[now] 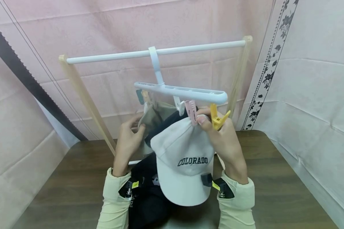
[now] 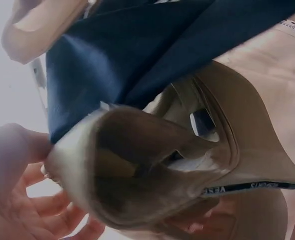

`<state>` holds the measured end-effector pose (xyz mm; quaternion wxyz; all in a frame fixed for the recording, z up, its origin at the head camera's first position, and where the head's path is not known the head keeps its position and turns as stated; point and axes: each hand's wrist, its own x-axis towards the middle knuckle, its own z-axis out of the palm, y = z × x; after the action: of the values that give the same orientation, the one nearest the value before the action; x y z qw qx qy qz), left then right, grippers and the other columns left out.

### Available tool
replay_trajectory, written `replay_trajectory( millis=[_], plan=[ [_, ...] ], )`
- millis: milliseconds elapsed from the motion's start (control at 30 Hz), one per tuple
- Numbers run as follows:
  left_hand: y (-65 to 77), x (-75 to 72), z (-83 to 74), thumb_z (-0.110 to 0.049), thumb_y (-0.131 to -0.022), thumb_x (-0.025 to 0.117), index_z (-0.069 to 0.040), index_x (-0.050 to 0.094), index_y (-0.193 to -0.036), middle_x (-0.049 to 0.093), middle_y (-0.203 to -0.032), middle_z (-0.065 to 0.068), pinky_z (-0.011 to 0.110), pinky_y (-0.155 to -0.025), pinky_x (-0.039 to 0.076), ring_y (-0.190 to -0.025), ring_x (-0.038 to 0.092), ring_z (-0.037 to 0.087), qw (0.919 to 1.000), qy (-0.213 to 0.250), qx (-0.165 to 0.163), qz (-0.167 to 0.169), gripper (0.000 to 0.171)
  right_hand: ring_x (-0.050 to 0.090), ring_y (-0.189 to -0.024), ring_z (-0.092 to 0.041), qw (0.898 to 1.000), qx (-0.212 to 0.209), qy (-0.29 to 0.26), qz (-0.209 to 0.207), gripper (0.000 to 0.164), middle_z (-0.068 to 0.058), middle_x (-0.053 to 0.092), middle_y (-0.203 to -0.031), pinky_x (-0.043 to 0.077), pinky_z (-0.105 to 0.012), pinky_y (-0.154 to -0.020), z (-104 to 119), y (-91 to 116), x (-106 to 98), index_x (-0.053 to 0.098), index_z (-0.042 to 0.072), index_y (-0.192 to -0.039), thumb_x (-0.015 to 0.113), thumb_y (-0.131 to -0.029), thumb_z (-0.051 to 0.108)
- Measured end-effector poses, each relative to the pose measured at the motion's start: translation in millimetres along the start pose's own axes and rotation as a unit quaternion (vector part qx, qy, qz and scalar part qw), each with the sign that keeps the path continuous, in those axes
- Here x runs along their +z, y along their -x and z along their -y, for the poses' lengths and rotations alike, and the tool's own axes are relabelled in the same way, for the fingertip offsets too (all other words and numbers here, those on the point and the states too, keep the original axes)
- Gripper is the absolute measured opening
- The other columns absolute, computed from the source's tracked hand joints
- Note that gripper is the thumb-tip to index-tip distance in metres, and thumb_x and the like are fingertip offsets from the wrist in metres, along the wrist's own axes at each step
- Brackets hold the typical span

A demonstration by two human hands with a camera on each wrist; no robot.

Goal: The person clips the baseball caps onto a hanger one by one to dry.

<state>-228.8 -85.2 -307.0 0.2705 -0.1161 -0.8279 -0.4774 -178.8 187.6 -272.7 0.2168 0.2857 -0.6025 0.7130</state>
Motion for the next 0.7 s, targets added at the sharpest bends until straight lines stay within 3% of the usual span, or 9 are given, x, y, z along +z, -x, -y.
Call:
replay_trajectory(
  millis=[100,167,233,300,400,467,533,600,700],
  plan=[
    [1.0,-3.2,-3.0,-0.006,-0.090,0.059,-0.011,0.070,-0.120,0.067,-0.108,0.004,0.033,-0.078,0.055,-0.091,0.066,0.020,0.9999,-0.010,0.004,-0.008,0.031,0.053,-0.104,-0.022,0.998,-0.019,0.043,-0.044,0.014,-0.009,0.062,-0.104,0.039,-0.030,-0.094,-2,-3,-1,0.067,-0.006,-0.106,0.060,-0.096,-0.001],
    [3.0,-6.3,-6.3,-0.008,-0.090,0.061,-0.012,0.070,-0.119,0.066,-0.107,0.002,0.033,-0.077,0.055,-0.089,0.065,0.018,0.9998,-0.018,-0.003,-0.009,0.030,0.052,-0.110,-0.021,0.991,0.003,0.103,-0.088,0.017,-0.008,0.062,-0.110,0.040,-0.031,-0.096,-2,-4,-1,0.068,-0.003,-0.110,0.061,-0.098,0.005],
    [5.6,-9.5,-10.7,-0.011,-0.091,0.064,-0.011,0.070,-0.119,0.065,-0.105,0.002,0.032,-0.076,0.055,-0.087,0.064,0.017,0.9996,-0.025,-0.014,-0.008,0.029,0.050,-0.117,-0.020,0.977,0.052,0.168,-0.121,0.023,-0.007,0.060,-0.118,0.040,-0.035,-0.101,0,-4,0,0.067,0.001,-0.117,0.061,-0.099,0.015],
    [8.4,-12.2,-15.5,-0.014,-0.092,0.067,-0.010,0.070,-0.117,0.064,-0.102,0.002,0.032,-0.073,0.055,-0.083,0.062,0.016,0.9993,-0.031,-0.019,-0.006,0.026,0.051,-0.118,-0.021,0.954,0.114,0.247,-0.129,0.030,-0.007,0.059,-0.122,0.042,-0.040,-0.099,4,-3,-1,0.065,0.007,-0.122,0.059,-0.101,0.027],
    [11.9,-14.3,-23.0,-0.019,-0.092,0.071,-0.009,0.072,-0.112,0.063,-0.095,0.001,0.031,-0.069,0.054,-0.078,0.061,0.014,0.9993,-0.037,-0.010,-0.003,0.022,0.054,-0.113,-0.028,0.908,0.192,0.363,-0.086,0.042,-0.011,0.058,-0.125,0.044,-0.049,-0.093,13,0,-5,0.060,0.009,-0.129,0.052,-0.102,0.041],
    [14.1,-14.6,-28.0,-0.020,-0.091,0.073,-0.011,0.072,-0.105,0.062,-0.090,0.000,0.030,-0.067,0.053,-0.075,0.060,0.012,0.9992,-0.040,0.001,-0.001,0.017,0.056,-0.107,-0.033,0.872,0.216,0.438,-0.033,0.048,-0.014,0.060,-0.121,0.044,-0.050,-0.085,20,3,-7,0.060,0.008,-0.130,0.046,-0.103,0.046],
    [15.9,-14.2,-32.7,-0.020,-0.089,0.075,-0.011,0.072,-0.097,0.061,-0.085,-0.001,0.029,-0.064,0.052,-0.072,0.059,0.011,0.9990,-0.042,0.014,0.001,0.012,0.056,-0.101,-0.034,0.845,0.225,0.485,0.021,0.051,-0.016,0.062,-0.116,0.044,-0.049,-0.080,26,7,-7,0.061,0.005,-0.127,0.041,-0.105,0.047],
    [17.5,-13.5,-36.6,-0.020,-0.088,0.076,-0.013,0.070,-0.090,0.060,-0.081,-0.003,0.029,-0.061,0.051,-0.069,0.057,0.011,0.9987,-0.046,0.021,0.003,0.009,0.056,-0.096,-0.033,0.827,0.226,0.511,0.062,0.053,-0.014,0.063,-0.109,0.044,-0.048,-0.076,31,11,-4,0.064,0.005,-0.121,0.038,-0.105,0.049],
    [19.8,-12.6,-41.3,-0.019,-0.087,0.076,-0.014,0.068,-0.083,0.059,-0.075,-0.003,0.029,-0.058,0.049,-0.066,0.055,0.011,0.9981,-0.055,0.027,0.004,0.011,0.056,-0.091,-0.030,0.816,0.219,0.525,0.101,0.051,-0.012,0.062,-0.102,0.043,-0.044,-0.072,35,14,4,0.065,0.007,-0.112,0.040,-0.104,0.050]
  ],
)
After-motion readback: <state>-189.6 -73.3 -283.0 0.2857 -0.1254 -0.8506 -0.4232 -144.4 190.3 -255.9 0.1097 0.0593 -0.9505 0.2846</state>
